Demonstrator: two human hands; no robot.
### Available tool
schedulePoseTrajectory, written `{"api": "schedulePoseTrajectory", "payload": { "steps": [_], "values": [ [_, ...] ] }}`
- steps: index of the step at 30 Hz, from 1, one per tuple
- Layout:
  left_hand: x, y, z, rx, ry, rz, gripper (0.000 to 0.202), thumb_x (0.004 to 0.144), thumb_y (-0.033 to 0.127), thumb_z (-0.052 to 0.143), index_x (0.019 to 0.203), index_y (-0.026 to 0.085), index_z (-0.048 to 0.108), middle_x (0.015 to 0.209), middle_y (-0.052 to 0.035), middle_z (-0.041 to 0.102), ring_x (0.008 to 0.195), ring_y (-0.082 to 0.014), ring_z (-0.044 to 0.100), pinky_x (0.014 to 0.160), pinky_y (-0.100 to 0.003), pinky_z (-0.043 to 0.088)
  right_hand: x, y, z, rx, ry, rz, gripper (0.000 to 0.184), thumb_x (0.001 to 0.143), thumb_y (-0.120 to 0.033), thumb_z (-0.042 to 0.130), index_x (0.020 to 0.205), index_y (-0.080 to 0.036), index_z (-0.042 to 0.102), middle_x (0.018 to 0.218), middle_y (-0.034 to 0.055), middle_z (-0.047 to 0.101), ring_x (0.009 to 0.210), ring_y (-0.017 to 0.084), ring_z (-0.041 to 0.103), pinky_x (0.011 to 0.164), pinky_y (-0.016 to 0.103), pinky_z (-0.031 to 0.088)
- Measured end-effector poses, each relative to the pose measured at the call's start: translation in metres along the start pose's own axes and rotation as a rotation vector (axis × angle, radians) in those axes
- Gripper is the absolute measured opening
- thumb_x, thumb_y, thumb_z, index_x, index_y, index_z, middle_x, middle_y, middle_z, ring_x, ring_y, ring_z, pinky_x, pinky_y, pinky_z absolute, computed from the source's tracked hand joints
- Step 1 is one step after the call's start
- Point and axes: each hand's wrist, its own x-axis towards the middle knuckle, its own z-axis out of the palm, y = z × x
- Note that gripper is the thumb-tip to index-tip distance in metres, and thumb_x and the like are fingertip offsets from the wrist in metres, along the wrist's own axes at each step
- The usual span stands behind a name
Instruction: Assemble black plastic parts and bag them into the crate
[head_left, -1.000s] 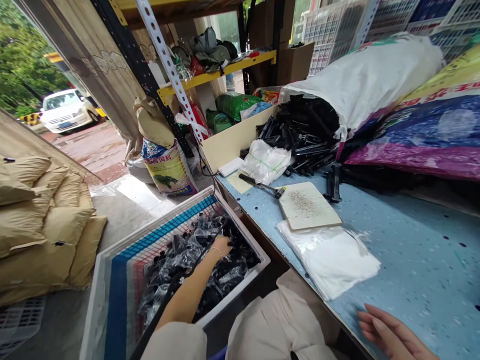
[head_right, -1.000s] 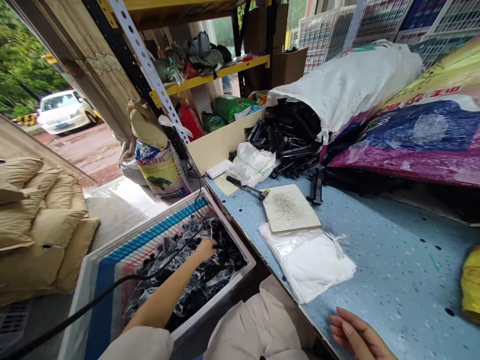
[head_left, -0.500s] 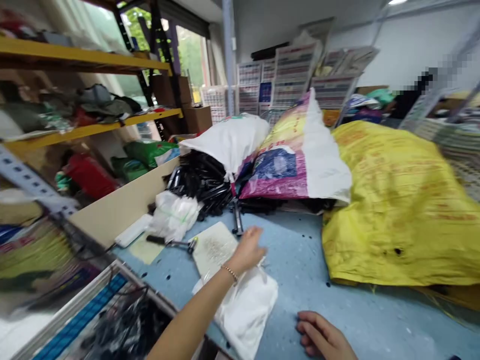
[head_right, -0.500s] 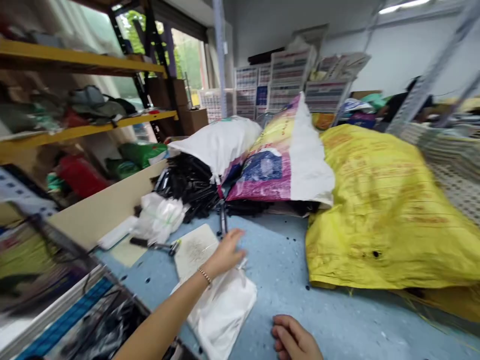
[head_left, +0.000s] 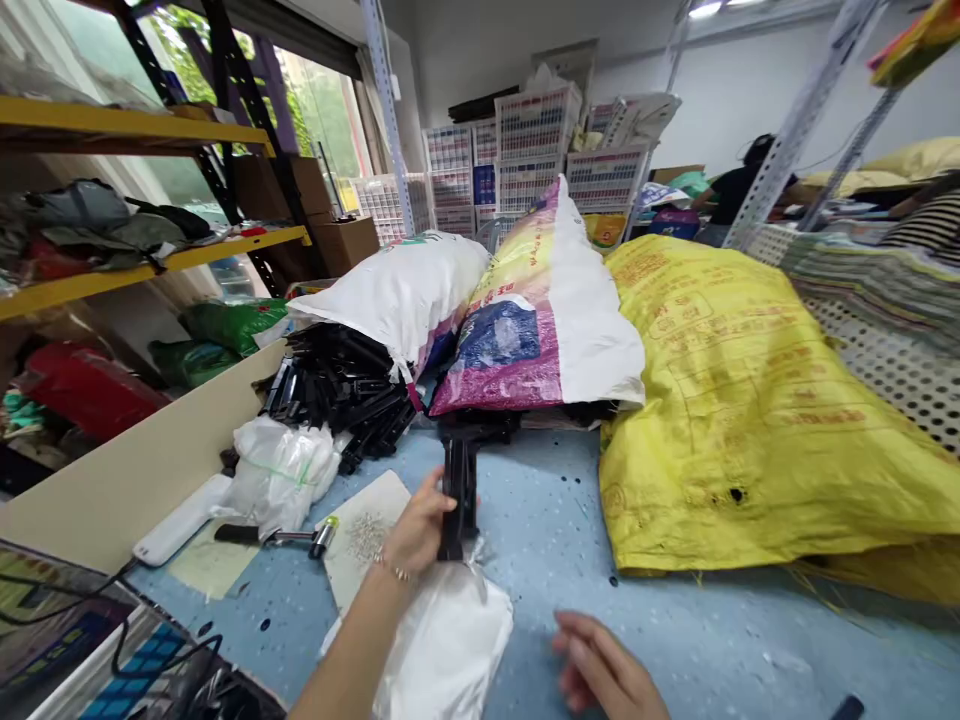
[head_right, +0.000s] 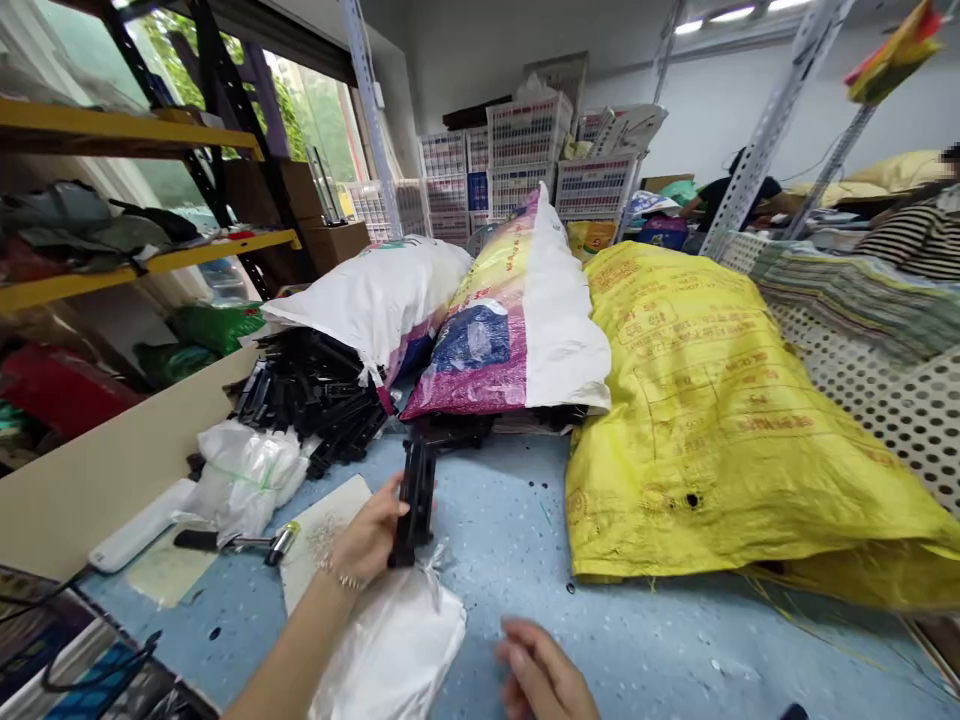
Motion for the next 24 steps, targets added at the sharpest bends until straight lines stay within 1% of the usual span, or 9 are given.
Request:
{"api": "schedulePoseTrajectory", "payload": {
  "steps": [2,4,7,11,14,16,19,22,24],
  "values": [
    [-0.036,-0.006,0.026,-0.432,-0.246,-0.052,0.053,0.079,0.044,0.055,0.125,0.020,0.044,0.109,-0.0111,0.062,0.074,-0.0154,0.060,0.062,-0.026,0.048,0.006,-0.028,0.010,0.012,0.064,-0.174,0.047,0.086,-0.058,0.046,0.117,-0.023,0.054,0.106,0.0080,0.063,0.078,0.019,0.062,0.065,0.032,0.052],
    [-0.067,-0.010,0.053,-0.658,-0.397,-0.138,0.054,0.076,0.051,0.061,0.118,0.019,0.051,0.091,-0.0083,0.064,0.062,-0.0114,0.055,0.055,-0.022,0.043,0.012,-0.052,0.018,-0.073,0.131,-0.375,0.040,0.091,-0.053,0.039,0.118,-0.024,0.049,0.104,0.0071,0.059,0.086,0.020,0.060,0.070,0.032,0.051],
    [-0.095,-0.007,0.079,-0.692,-0.445,-0.199,0.047,0.077,0.054,0.063,0.103,0.015,0.058,0.064,-0.0019,0.057,0.052,-0.0086,0.048,0.051,-0.021,0.039,0.016,-0.068,0.020,-0.305,0.169,-0.669,0.028,0.094,-0.046,0.038,0.106,-0.023,0.050,0.093,0.0048,0.055,0.083,0.018,0.057,0.071,0.033,0.049],
    [-0.109,0.003,0.087,-0.585,-0.418,-0.223,0.044,0.077,0.052,0.065,0.098,0.015,0.057,0.066,-0.0008,0.056,0.058,-0.0097,0.052,0.055,-0.021,0.042,0.011,-0.064,0.013,-0.600,0.242,-1.013,0.022,0.093,-0.041,0.042,0.102,-0.023,0.051,0.092,0.0062,0.054,0.085,0.021,0.053,0.076,0.039,0.046],
    [-0.111,0.004,0.091,-0.472,-0.418,-0.246,0.046,0.071,0.044,0.074,0.102,0.017,0.053,0.066,0.0027,0.055,0.056,-0.0089,0.052,0.054,-0.021,0.043,0.013,-0.067,0.012,-0.705,0.349,-1.036,0.018,0.093,-0.037,0.044,0.092,-0.023,0.055,0.089,0.0057,0.053,0.087,0.022,0.049,0.082,0.042,0.043],
    [-0.108,0.001,0.095,-0.461,-0.345,-0.220,0.048,0.068,0.043,0.076,0.101,0.018,0.051,0.066,0.0045,0.054,0.052,-0.0080,0.051,0.051,-0.020,0.042,0.015,-0.070,0.013,-0.663,0.392,-0.920,0.023,0.095,-0.036,0.039,0.084,-0.023,0.053,0.085,0.0041,0.051,0.085,0.021,0.048,0.082,0.040,0.042],
    [-0.098,-0.001,0.097,-0.589,-0.230,-0.183,0.042,0.069,0.044,0.074,0.092,0.017,0.052,0.069,0.0032,0.055,0.052,-0.0072,0.051,0.051,-0.020,0.042,0.005,-0.064,0.016,-0.594,0.351,-0.784,0.029,0.098,-0.040,0.028,0.089,-0.023,0.051,0.089,0.0041,0.052,0.089,0.020,0.049,0.084,0.039,0.041],
    [-0.090,0.000,0.093,-0.660,-0.226,-0.226,0.043,0.070,0.049,0.071,0.087,0.014,0.055,0.063,0.0022,0.055,0.052,-0.0078,0.051,0.053,-0.021,0.042,-0.018,-0.039,0.020,-0.763,0.231,-0.935,0.030,0.095,-0.047,0.033,0.099,-0.026,0.053,0.098,0.0044,0.053,0.101,0.023,0.047,0.099,0.049,0.030],
    [-0.088,-0.001,0.091,-0.601,-0.221,-0.234,0.050,0.070,0.054,0.069,0.095,0.012,0.057,0.063,0.0007,0.056,0.054,-0.0097,0.054,0.055,-0.022,0.044,-0.032,-0.021,0.025,-0.849,0.210,-1.044,0.026,0.093,-0.047,0.040,0.095,-0.027,0.054,0.096,0.0037,0.052,0.103,0.024,0.045,0.104,0.053,0.024]
  ]
}}
